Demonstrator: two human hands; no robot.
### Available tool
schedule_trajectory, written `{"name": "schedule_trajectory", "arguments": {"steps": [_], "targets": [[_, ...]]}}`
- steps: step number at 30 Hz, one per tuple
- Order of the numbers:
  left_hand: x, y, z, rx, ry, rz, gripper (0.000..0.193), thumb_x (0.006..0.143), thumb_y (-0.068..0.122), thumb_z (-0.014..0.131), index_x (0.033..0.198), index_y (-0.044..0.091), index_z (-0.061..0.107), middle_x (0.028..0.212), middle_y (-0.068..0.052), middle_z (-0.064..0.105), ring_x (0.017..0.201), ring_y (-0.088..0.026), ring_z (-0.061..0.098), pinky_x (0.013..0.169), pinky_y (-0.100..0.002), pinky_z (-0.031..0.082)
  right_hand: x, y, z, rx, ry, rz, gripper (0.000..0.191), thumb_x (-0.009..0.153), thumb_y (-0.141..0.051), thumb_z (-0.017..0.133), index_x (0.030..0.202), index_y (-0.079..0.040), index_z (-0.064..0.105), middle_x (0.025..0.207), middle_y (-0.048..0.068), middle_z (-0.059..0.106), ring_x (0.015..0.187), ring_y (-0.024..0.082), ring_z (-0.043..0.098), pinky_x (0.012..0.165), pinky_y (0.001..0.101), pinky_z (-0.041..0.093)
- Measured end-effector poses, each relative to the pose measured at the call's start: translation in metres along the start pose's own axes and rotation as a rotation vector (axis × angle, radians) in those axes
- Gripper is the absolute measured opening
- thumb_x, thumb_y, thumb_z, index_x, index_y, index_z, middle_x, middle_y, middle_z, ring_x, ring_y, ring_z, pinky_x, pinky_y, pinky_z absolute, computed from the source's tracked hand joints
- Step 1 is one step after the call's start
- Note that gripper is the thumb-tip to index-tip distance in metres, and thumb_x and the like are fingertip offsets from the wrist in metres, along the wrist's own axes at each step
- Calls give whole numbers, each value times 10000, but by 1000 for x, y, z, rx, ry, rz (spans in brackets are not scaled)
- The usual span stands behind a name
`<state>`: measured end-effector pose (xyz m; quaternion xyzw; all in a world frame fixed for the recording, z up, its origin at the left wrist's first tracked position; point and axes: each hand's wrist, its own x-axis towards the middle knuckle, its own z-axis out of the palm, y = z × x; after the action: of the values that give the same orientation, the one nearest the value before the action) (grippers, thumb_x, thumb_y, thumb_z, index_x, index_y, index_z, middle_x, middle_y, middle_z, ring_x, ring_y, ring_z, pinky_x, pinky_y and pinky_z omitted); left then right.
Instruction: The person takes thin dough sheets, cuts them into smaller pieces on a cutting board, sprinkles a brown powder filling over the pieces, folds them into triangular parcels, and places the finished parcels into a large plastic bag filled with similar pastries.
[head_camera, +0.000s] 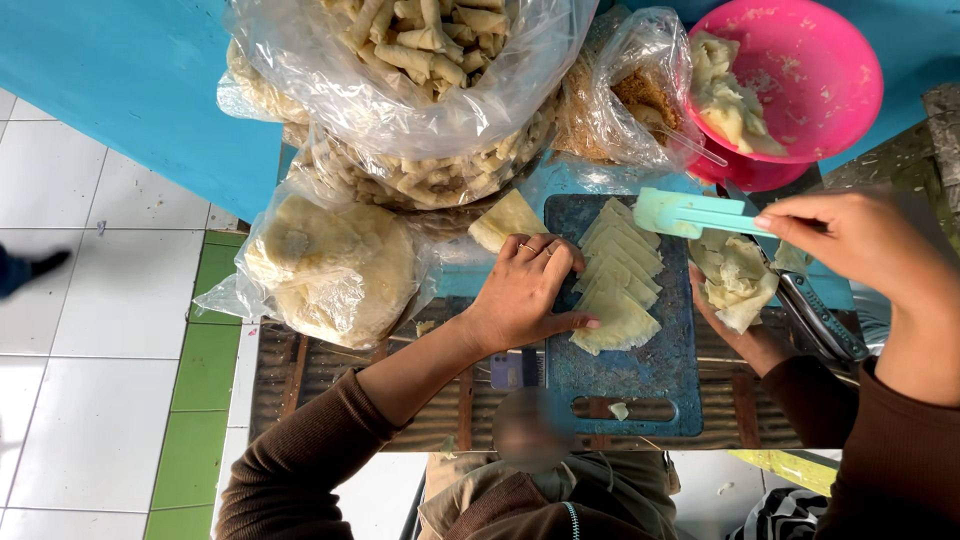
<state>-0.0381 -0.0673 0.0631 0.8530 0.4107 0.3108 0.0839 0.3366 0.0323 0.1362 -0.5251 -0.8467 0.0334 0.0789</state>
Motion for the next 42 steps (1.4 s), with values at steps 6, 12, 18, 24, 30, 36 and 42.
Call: {"name": "schedule_trajectory", "arguments": {"steps": [6, 12, 18, 24, 30, 36, 42], "targets": [[0, 0, 0, 3, 11, 3, 702, 799, 619, 779, 1168, 76, 531, 1159, -72, 601, 1209, -309, 541, 994, -454, 373, 3, -15, 11, 160, 140, 0, 274, 1013, -396, 720, 1144, -165, 787, 804, 102, 722, 598, 197, 683, 570, 302, 497], [-2, 1, 0, -2, -1, -4, 708, 800, 614, 779, 1181, 72, 531, 1174, -67, 602, 1207, -302, 543, 985, -450, 373, 24, -18, 33, 117, 20, -5, 251, 959, -396, 714, 1099, -207, 801, 860, 93, 742, 714, 298, 706, 621, 384, 525], [0, 0, 0, 2, 2, 3, 712, 808, 623, 774, 1182, 69, 529, 1165, -81, 604, 1221, -313, 536, 1009, -457, 368, 24, -13, 36, -3, 25, 16, 239, 990, -411, 698, 1116, -240, 807, 857, 92, 738, 751, 310, 706, 651, 396, 532], [0, 0, 0, -4, -8, -9, 704, 809, 626, 767, 1182, 77, 531, 1169, -86, 606, 1227, -319, 537, 1005, -460, 367, 20, -22, 27, -52, 86, -1, 232, 1001, -400, 686, 1115, -237, 804, 842, 78, 730, 743, 304, 704, 642, 403, 528], [0, 0, 1, 5, 4, -5, 702, 804, 629, 767, 1174, 79, 534, 1162, -84, 607, 1228, -318, 537, 1009, -461, 368, 7, -36, 8, -343, 154, -47, 223, 1075, -427, 673, 1101, -259, 817, 731, 76, 710, 632, 276, 686, 580, 365, 518], [0, 1, 1, 22, 5, -7, 675, 802, 634, 763, 1148, 92, 555, 1186, -84, 610, 1235, -314, 533, 1015, -467, 369, -7, -6, 0, 40, 184, -27, 227, 975, -356, 726, 1061, -161, 804, 746, 82, 704, 622, 221, 680, 561, 341, 499], [0, 2, -1, 55, 41, 58, 535, 820, 602, 749, 1061, 135, 647, 1213, -47, 623, 1247, -286, 533, 1016, -456, 376, 11, 42, 13, 589, 535, 325, 173, 1171, -205, 648, 1203, -49, 716, 927, 162, 675, 748, 183, 675, 692, 248, 466]]}}
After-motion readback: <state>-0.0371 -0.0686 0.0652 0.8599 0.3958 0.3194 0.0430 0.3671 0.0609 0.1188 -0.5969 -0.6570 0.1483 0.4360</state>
